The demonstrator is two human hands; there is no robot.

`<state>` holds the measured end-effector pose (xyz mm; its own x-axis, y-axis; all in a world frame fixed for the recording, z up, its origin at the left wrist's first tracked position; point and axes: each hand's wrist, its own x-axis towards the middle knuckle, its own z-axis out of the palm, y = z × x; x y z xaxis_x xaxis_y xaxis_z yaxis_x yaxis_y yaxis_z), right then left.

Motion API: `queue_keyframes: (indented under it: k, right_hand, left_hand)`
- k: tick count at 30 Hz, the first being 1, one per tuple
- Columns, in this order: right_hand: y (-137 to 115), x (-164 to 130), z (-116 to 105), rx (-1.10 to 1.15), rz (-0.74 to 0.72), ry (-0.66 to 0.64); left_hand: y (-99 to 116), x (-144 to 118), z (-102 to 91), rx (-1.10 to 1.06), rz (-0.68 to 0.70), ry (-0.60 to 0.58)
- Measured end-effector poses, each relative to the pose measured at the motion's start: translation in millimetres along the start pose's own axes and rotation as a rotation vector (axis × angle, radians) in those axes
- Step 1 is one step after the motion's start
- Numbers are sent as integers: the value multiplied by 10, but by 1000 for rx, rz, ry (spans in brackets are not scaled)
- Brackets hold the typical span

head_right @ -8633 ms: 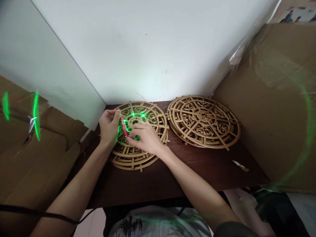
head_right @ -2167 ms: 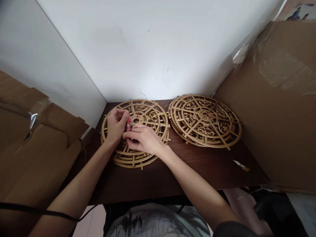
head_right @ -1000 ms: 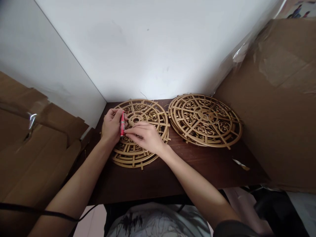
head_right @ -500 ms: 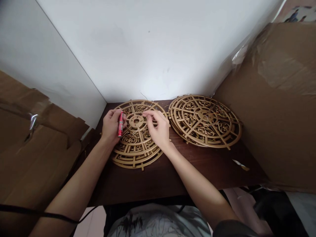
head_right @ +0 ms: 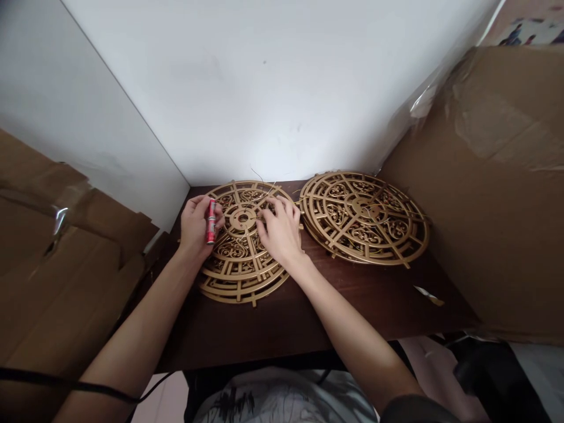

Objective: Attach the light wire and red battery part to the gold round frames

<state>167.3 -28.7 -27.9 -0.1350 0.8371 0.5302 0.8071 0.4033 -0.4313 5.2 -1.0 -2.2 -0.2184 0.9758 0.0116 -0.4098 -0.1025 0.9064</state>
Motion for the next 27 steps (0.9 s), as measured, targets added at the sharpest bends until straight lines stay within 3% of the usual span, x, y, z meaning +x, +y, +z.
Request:
queue_keyframes:
  k: [8,14,18,20,24,27]
  right_hand:
    - [-22,-3,-20,33,47,12]
    - [-46,14,-42,77,110,55]
    - [-75,30,-74,134,146,45]
    - [-85,34,-88,164,158,31]
    - [-90,38,-99,201,168,18]
    - [-93,39,-99,215,161,22]
  left_hand:
    - [45,-43,13,29,34,-51]
    - [105,-66,-13,116,-103,-314]
    - [121,-75,-29,281,-114,-422]
    - [107,-72,-41,379,-69,-433]
    - [52,-38,-91,615,154,-477]
    - [34,-17,-121,703,195,-558]
